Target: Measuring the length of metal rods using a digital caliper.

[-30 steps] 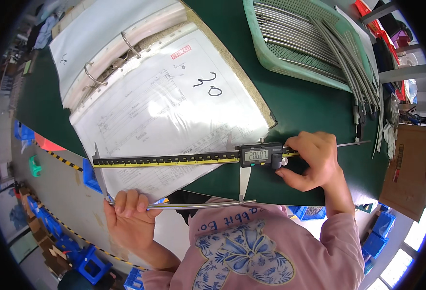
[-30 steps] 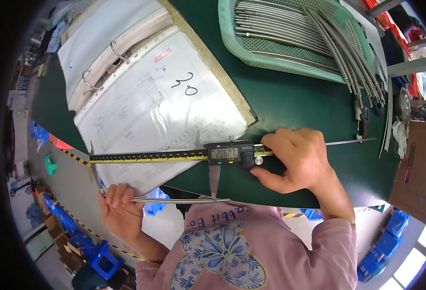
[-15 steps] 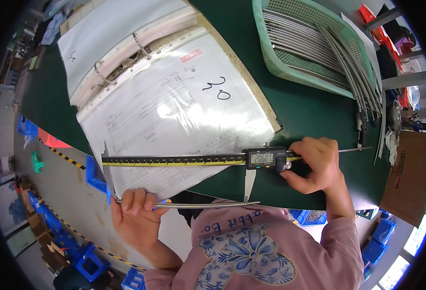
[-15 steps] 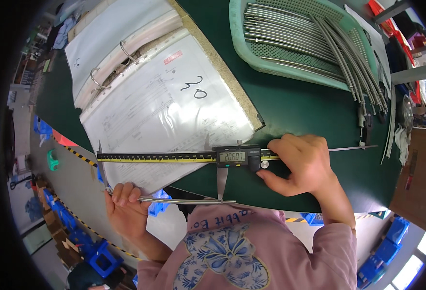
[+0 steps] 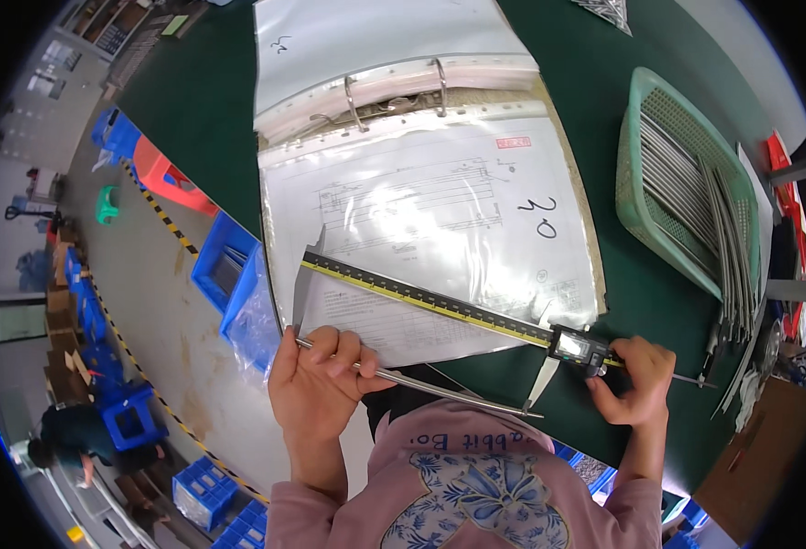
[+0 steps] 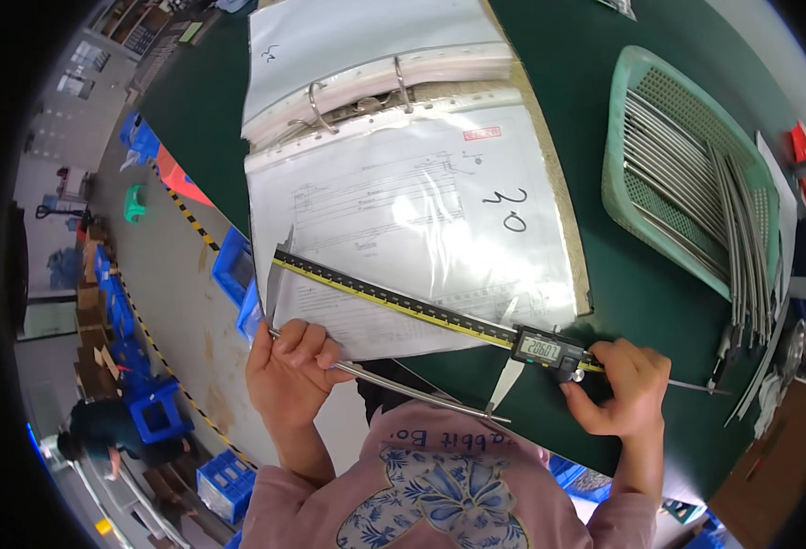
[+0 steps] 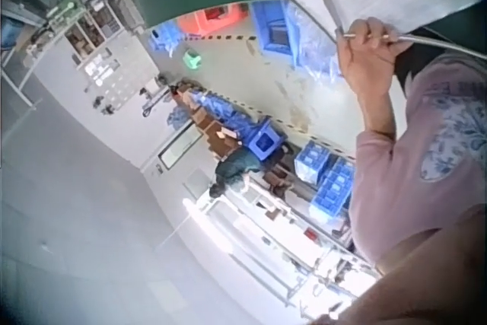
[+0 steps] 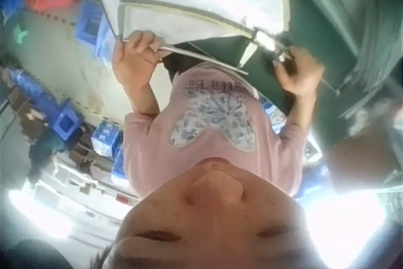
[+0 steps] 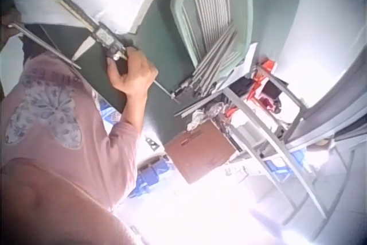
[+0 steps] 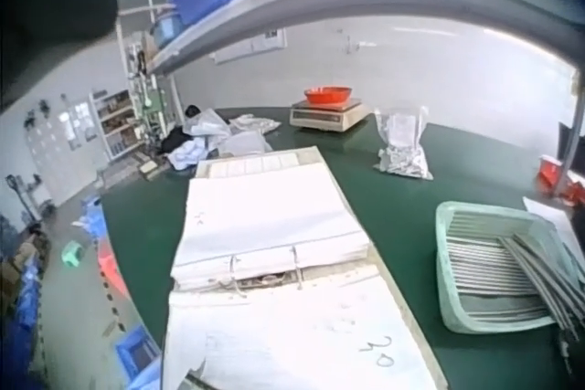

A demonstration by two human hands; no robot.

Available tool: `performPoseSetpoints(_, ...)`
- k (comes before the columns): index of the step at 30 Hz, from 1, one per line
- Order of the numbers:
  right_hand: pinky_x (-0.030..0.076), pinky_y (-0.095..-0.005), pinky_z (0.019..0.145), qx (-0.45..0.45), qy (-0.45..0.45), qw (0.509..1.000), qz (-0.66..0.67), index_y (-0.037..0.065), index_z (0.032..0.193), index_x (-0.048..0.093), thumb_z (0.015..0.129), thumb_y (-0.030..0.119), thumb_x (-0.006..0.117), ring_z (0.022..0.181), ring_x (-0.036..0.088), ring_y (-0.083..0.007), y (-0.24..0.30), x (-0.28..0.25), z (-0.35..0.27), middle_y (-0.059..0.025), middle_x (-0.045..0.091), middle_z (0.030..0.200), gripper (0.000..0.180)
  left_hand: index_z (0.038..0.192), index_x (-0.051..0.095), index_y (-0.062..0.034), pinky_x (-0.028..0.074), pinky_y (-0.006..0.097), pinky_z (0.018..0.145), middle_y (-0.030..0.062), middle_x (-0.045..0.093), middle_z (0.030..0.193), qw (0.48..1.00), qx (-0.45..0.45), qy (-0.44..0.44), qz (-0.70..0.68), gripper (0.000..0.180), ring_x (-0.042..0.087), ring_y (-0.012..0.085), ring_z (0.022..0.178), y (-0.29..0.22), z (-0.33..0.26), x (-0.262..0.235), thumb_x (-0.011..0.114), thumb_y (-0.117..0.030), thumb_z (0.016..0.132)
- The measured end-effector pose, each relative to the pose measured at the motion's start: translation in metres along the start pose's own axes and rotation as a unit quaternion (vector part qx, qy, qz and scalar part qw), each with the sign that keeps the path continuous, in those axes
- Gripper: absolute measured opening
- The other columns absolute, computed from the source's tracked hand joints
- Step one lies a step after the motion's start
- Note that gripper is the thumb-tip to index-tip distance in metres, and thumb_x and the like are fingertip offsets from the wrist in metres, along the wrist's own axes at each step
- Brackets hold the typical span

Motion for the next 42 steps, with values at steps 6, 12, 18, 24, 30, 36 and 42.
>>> performPoseSetpoints(6, 0.032, -0.0315, 0.041, 0.003, 0.007, 1.000, -0.001, 0.004, 0.071, 0.054, 0.054, 0.028, 0.067, 0.042, 0.045, -0.0235, -0.001, 0.001, 0.002, -0.0064, 0.047, 0.055, 0.032, 0.073, 0.043, -0.0076, 0.039, 0.059, 0.082, 0.0080, 0.043, 0.075, 1.000, -0.005, 0.014, -0.001, 0.043, 0.045, 0.0318, 0.086, 0.000, 0.000, 0.003, 0.021, -0.039, 0.092)
performPoseSetpoints(12, 0.032, -0.0314, 0.041, -0.002, 0.013, 1.000, -0.009, 0.004, 0.071, 0.055, 0.054, 0.027, 0.067, 0.043, 0.046, -0.0235, -0.002, 0.001, 0.003, -0.0064, 0.047, 0.055, 0.032, 0.073, 0.043, -0.0078, 0.039, 0.059, 0.082, 0.0082, 0.043, 0.075, 1.000, -0.008, 0.010, 0.000, 0.043, 0.046, 0.0321, 0.086, 0.002, 0.003, 0.002, 0.021, -0.039, 0.092)
performPoseSetpoints(18, 0.031, -0.0314, 0.041, 0.001, 0.008, 1.000, 0.003, 0.004, 0.071, 0.055, 0.054, 0.027, 0.067, 0.043, 0.046, -0.0233, -0.001, -0.001, 0.000, -0.0066, 0.047, 0.055, 0.031, 0.073, 0.042, -0.0080, 0.039, 0.059, 0.082, 0.0076, 0.042, 0.075, 1.000, -0.011, 0.005, 0.009, 0.042, 0.045, 0.0310, 0.084, 0.002, -0.001, 0.002, 0.021, -0.039, 0.091)
performPoseSetpoints(24, 0.032, -0.0312, 0.040, -0.004, 0.006, 1.000, 0.001, 0.003, 0.071, 0.055, 0.056, 0.028, 0.067, 0.042, 0.045, -0.0238, -0.001, 0.000, 0.002, -0.0068, 0.046, 0.054, 0.032, 0.072, 0.041, -0.0085, 0.039, 0.059, 0.082, 0.0065, 0.040, 0.073, 0.999, -0.017, -0.012, 0.024, 0.040, 0.043, 0.0285, 0.080, 0.002, 0.002, 0.000, 0.024, -0.039, 0.091)
performPoseSetpoints(30, 0.034, -0.0318, 0.040, 0.009, 0.017, 1.000, 0.010, 0.005, 0.071, 0.056, 0.060, 0.030, 0.069, 0.043, 0.046, -0.0234, 0.002, 0.001, 0.008, -0.0064, 0.047, 0.054, 0.030, 0.071, 0.042, -0.0077, 0.040, 0.058, 0.078, 0.0076, 0.041, 0.071, 0.999, -0.010, -0.028, -0.027, 0.041, 0.043, 0.0305, 0.080, -0.004, 0.000, -0.001, 0.026, -0.040, 0.090)
performPoseSetpoints(36, 0.038, -0.0345, 0.041, 0.019, 0.026, 0.999, 0.031, 0.006, 0.078, 0.054, 0.069, 0.031, 0.064, 0.047, 0.051, -0.0249, -0.006, 0.002, 0.007, -0.0064, 0.049, 0.061, 0.029, 0.075, 0.037, -0.0107, 0.036, 0.047, 0.078, 0.0042, 0.038, 0.074, 0.998, -0.039, -0.005, 0.038, 0.030, 0.038, 0.0207, 0.077, -0.007, -0.002, 0.011, 0.028, -0.034, 0.092)
performPoseSetpoints(42, 0.042, -0.0365, 0.044, 0.048, 0.003, 0.998, 0.042, 0.006, 0.076, 0.050, 0.074, 0.035, 0.059, 0.052, 0.054, -0.0271, -0.020, 0.001, 0.002, -0.0084, 0.050, 0.062, 0.030, 0.080, 0.033, -0.0089, 0.044, 0.061, 0.074, 0.0044, 0.037, 0.074, 0.984, -0.016, 0.043, 0.174, 0.029, 0.045, 0.0242, 0.080, -0.036, 0.030, 0.064, 0.027, -0.034, 0.092)
Point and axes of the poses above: each hand's wrist, its own z-axis towards the middle knuckle, its own x-axis out of the palm, y = z × x, the point moved 9 cm from there along z, towards the middle knuckle
